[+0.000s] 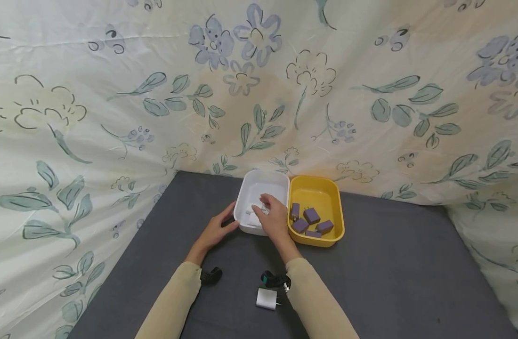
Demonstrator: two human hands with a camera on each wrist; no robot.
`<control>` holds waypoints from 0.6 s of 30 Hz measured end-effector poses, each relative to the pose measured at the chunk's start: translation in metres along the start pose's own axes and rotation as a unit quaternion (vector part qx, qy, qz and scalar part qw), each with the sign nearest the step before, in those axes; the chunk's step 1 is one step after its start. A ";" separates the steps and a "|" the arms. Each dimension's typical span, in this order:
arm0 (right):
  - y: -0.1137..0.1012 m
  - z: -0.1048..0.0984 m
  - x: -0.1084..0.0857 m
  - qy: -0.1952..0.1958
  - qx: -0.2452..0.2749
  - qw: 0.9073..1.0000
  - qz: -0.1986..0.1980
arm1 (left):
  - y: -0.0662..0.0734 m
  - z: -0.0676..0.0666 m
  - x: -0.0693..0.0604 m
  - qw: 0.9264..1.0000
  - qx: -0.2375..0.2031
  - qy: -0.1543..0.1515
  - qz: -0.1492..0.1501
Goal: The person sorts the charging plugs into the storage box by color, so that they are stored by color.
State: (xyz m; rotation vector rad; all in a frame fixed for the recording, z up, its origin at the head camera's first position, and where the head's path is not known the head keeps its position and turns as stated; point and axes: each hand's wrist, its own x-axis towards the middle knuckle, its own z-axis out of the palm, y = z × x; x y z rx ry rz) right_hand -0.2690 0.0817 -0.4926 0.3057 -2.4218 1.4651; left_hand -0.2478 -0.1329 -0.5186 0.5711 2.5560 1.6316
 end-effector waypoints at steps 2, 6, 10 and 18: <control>0.001 -0.002 -0.001 0.005 -0.002 1.000 -0.007 | 0.000 0.000 0.000 1.000 -0.001 0.003 0.001; 0.001 -0.006 -0.004 0.014 0.001 1.000 -0.025 | -0.001 0.001 0.001 1.000 -0.002 0.006 0.006; 0.002 -0.009 -0.007 0.014 -0.003 0.999 -0.030 | -0.001 0.000 0.000 1.000 0.003 0.004 0.006; 0.005 -0.012 -0.014 0.011 0.006 0.999 -0.035 | -0.001 0.001 0.000 1.000 0.008 0.009 0.007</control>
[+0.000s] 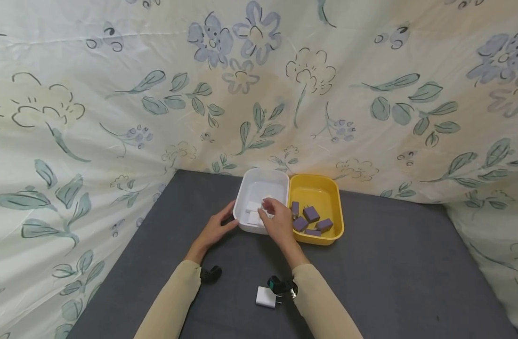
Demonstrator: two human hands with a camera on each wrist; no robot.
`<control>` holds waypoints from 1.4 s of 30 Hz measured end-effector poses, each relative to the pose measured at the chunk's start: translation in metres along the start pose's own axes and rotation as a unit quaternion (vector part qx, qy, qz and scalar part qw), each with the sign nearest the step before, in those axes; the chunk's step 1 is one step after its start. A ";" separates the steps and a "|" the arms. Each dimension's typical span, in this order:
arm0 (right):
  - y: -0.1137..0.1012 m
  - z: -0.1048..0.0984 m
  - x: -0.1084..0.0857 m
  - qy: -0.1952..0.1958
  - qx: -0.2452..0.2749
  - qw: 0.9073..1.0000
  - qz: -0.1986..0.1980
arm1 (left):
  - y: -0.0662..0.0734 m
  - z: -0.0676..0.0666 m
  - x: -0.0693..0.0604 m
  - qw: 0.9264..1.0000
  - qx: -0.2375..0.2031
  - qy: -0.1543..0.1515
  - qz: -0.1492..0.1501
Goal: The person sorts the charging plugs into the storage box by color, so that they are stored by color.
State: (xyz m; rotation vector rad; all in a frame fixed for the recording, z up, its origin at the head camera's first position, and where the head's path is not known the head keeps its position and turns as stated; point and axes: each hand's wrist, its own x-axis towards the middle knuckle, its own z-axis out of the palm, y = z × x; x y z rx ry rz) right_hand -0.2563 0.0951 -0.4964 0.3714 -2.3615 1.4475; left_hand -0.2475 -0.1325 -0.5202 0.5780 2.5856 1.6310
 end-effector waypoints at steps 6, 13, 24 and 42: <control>0.002 -0.001 -0.004 0.000 0.009 1.000 -0.014 | -0.002 0.002 0.000 1.000 -0.004 0.006 0.001; 0.006 -0.001 -0.012 0.009 0.016 0.999 -0.026 | -0.005 0.001 0.003 1.000 0.000 0.001 -0.001; 0.007 -0.003 -0.026 0.013 0.014 0.999 -0.039 | -0.040 0.011 0.011 0.999 -0.015 0.030 0.001; 0.005 -0.015 -0.043 0.000 0.003 0.998 -0.065 | -0.011 0.002 0.004 1.000 -0.019 -0.005 -0.003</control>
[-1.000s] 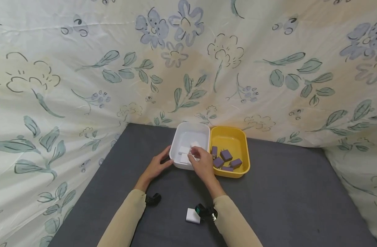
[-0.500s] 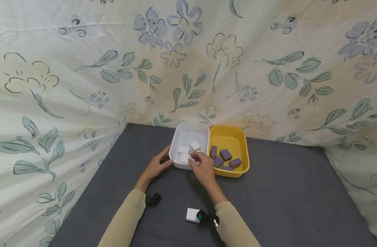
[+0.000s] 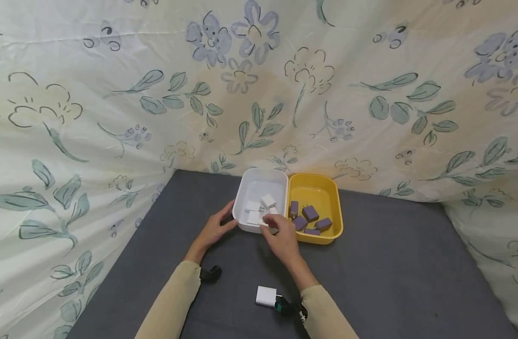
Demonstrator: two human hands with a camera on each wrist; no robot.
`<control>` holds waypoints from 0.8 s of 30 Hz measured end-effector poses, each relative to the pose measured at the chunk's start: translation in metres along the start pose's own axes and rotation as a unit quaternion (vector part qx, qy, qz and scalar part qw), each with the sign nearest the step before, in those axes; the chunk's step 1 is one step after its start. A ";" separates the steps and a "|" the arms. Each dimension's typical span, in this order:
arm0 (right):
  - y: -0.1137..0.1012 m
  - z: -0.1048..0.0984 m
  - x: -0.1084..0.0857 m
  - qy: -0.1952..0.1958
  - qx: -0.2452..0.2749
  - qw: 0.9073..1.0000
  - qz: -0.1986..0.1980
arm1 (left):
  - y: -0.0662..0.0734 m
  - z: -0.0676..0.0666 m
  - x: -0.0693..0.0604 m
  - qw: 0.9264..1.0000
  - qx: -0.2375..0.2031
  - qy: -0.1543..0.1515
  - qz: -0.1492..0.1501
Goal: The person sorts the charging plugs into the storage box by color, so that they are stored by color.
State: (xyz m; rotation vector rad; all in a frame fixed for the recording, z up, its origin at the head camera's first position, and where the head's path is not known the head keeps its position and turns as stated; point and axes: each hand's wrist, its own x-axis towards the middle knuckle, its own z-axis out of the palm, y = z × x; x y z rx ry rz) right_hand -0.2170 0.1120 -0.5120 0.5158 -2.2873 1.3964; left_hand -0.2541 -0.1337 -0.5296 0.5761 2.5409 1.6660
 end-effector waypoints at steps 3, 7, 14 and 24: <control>-0.001 -0.004 -0.002 -0.006 -0.004 1.000 -0.008 | 0.012 -0.002 -0.003 1.000 0.006 -0.005 0.001; -0.002 -0.007 -0.004 -0.013 -0.001 1.000 -0.019 | 0.013 -0.002 -0.003 1.000 0.008 -0.003 0.001; -0.002 -0.008 -0.015 -0.032 0.022 0.999 -0.013 | 0.011 -0.002 -0.004 1.000 0.011 -0.002 0.003; -0.001 -0.016 -0.032 -0.042 0.001 0.999 -0.004 | 0.009 -0.001 -0.003 1.000 0.002 0.001 0.001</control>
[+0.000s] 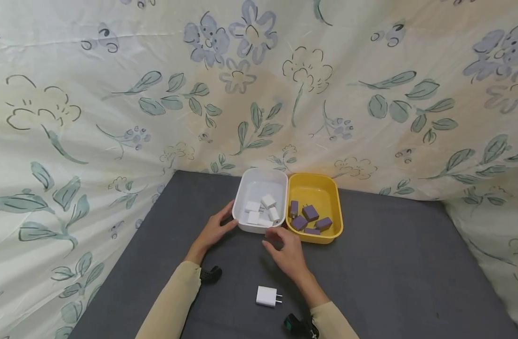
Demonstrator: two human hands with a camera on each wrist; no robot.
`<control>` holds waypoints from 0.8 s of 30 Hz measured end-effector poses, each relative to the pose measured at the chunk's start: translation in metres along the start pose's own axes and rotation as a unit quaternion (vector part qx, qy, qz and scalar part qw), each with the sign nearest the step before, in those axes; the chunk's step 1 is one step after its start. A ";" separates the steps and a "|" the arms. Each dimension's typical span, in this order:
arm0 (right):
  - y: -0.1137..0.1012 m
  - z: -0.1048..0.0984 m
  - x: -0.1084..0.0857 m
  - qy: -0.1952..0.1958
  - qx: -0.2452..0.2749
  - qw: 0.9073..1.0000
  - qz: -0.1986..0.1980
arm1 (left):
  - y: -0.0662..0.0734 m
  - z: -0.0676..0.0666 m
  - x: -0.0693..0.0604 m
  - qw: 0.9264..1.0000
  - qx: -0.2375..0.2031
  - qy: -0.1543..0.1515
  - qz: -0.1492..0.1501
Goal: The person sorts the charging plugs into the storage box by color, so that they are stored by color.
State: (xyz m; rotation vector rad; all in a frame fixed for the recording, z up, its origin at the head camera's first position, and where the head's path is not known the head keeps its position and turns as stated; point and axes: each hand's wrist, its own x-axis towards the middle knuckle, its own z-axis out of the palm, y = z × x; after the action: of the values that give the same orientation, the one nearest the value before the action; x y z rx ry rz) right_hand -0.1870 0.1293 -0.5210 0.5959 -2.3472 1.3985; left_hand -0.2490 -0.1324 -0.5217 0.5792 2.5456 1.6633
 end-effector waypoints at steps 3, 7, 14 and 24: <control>0.001 -0.003 -0.004 -0.008 0.000 1.000 -0.001 | 0.000 0.000 0.001 1.000 -0.002 0.000 -0.003; 0.002 -0.005 -0.009 -0.017 0.006 1.000 -0.001 | -0.001 0.001 0.002 1.000 -0.004 0.001 0.004; 0.000 -0.003 -0.015 -0.048 0.016 0.999 0.004 | 0.000 0.000 0.003 1.000 0.003 0.000 0.009; -0.023 -0.005 -0.026 -0.101 0.037 0.994 0.025 | -0.038 0.009 0.012 1.000 0.001 0.026 -0.004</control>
State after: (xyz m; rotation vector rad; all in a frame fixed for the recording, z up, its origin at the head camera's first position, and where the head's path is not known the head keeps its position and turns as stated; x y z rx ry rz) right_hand -0.1522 0.1284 -0.5147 0.7356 -2.4906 1.5165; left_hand -0.2682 -0.1338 -0.5578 0.5314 2.5823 1.6942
